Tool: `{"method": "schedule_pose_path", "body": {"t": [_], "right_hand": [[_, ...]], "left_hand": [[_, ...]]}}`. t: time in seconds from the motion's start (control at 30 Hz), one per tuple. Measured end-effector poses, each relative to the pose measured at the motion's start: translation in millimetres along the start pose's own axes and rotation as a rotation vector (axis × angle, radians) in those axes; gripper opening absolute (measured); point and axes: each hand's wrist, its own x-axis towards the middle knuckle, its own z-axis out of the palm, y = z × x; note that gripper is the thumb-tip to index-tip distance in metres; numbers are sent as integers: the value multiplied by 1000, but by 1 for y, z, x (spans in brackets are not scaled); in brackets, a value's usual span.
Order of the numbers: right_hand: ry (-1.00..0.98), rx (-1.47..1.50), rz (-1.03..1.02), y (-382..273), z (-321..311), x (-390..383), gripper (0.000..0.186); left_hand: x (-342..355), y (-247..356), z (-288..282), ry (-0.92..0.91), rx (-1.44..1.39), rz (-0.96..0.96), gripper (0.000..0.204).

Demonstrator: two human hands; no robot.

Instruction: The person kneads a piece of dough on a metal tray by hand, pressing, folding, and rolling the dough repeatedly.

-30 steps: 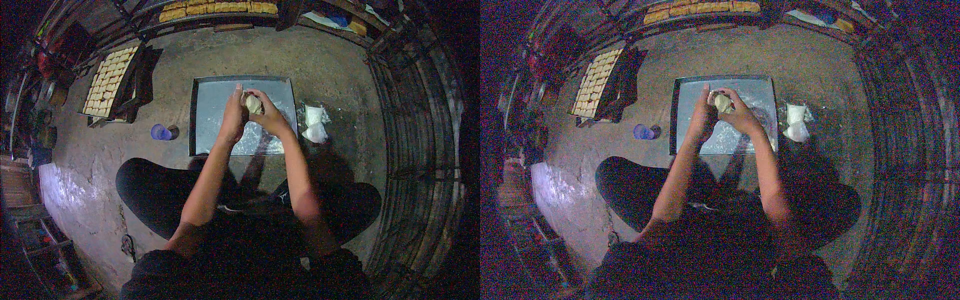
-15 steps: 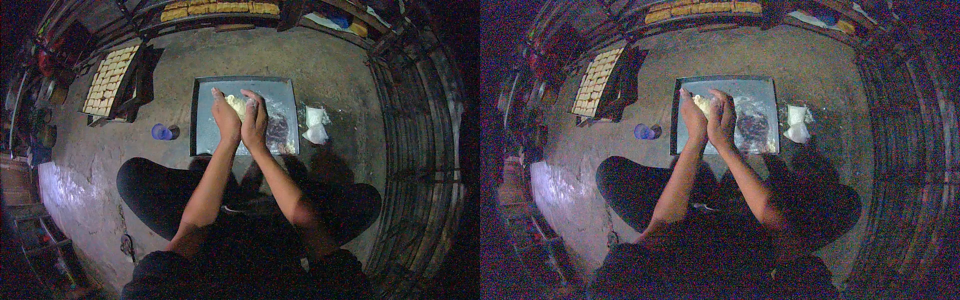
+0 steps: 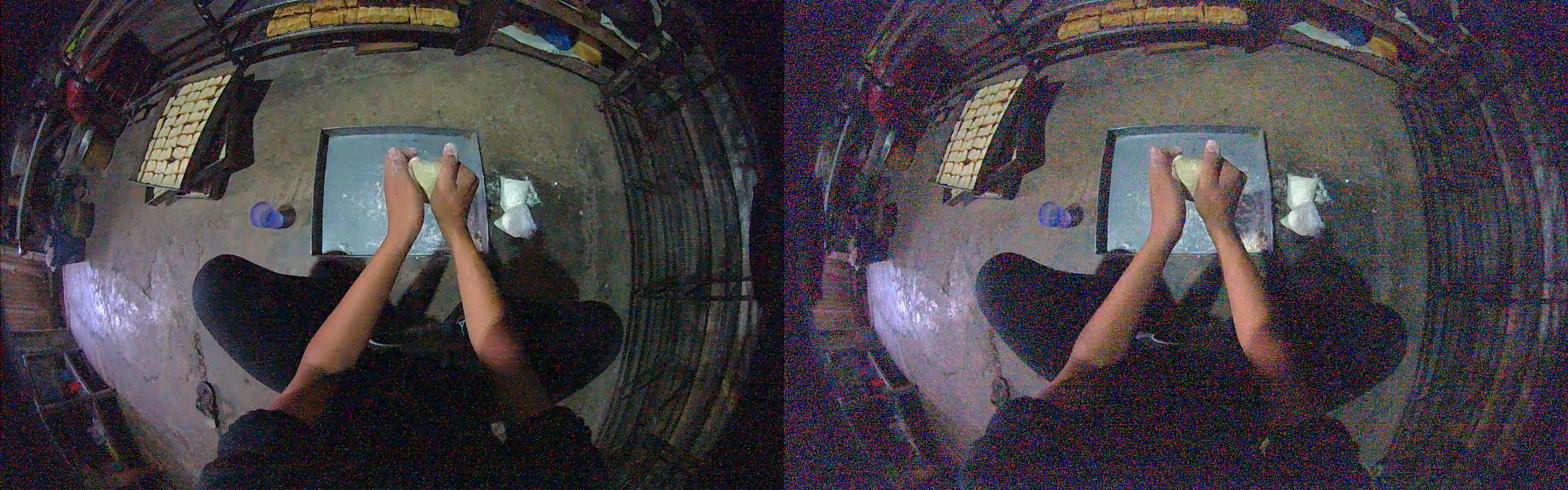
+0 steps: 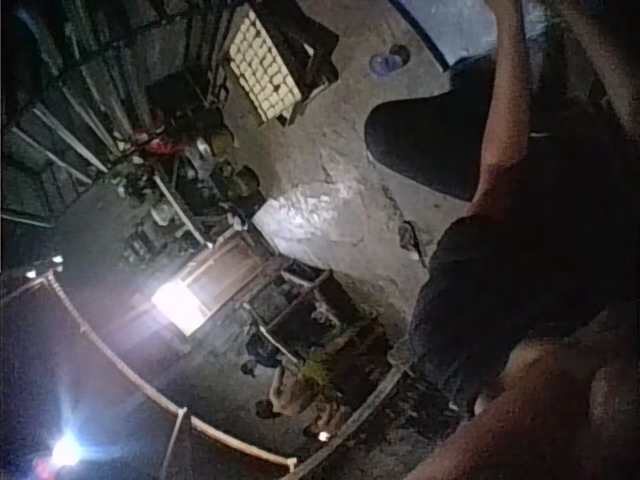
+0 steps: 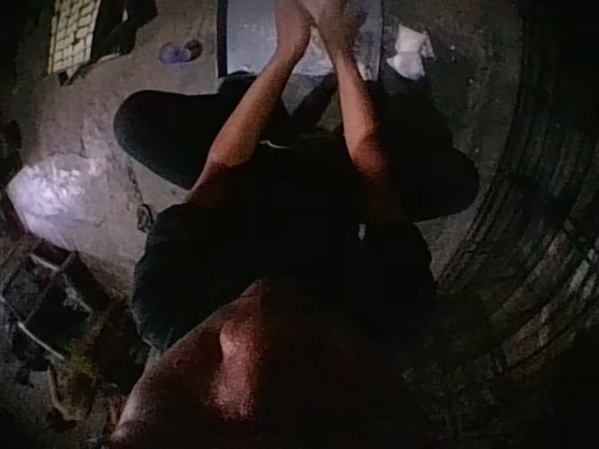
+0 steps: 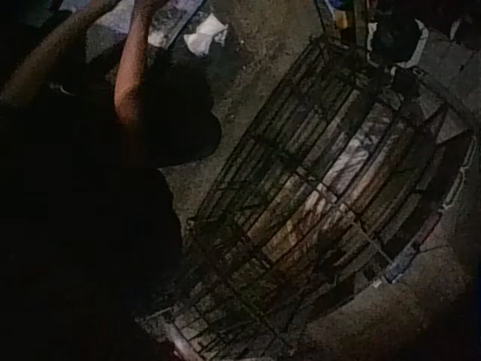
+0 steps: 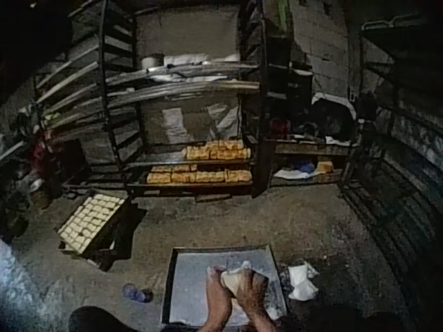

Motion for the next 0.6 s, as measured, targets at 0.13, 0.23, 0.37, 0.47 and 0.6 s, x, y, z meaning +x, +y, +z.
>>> {"method": "schedule_pose_path", "body": {"t": [0.13,0.23,0.37,0.47,0.6], "right_hand": [[-38,-137,-97,16,-4,4,57],[-115,-224,-94,17,4,-6,53],[-187,-205,-35,10,11,-16,50],[-196,-200,-47,7,9,-13,49],[-142,-81,-72,2,9,-8,49]], "left_hand": [[6,3,-6,-250,540,337,56],[10,-1,-12,-221,476,139,55],[20,-13,-29,-149,486,64,62],[25,-18,-32,-62,502,39,66],[35,-6,-34,-73,379,-78,68]]}}
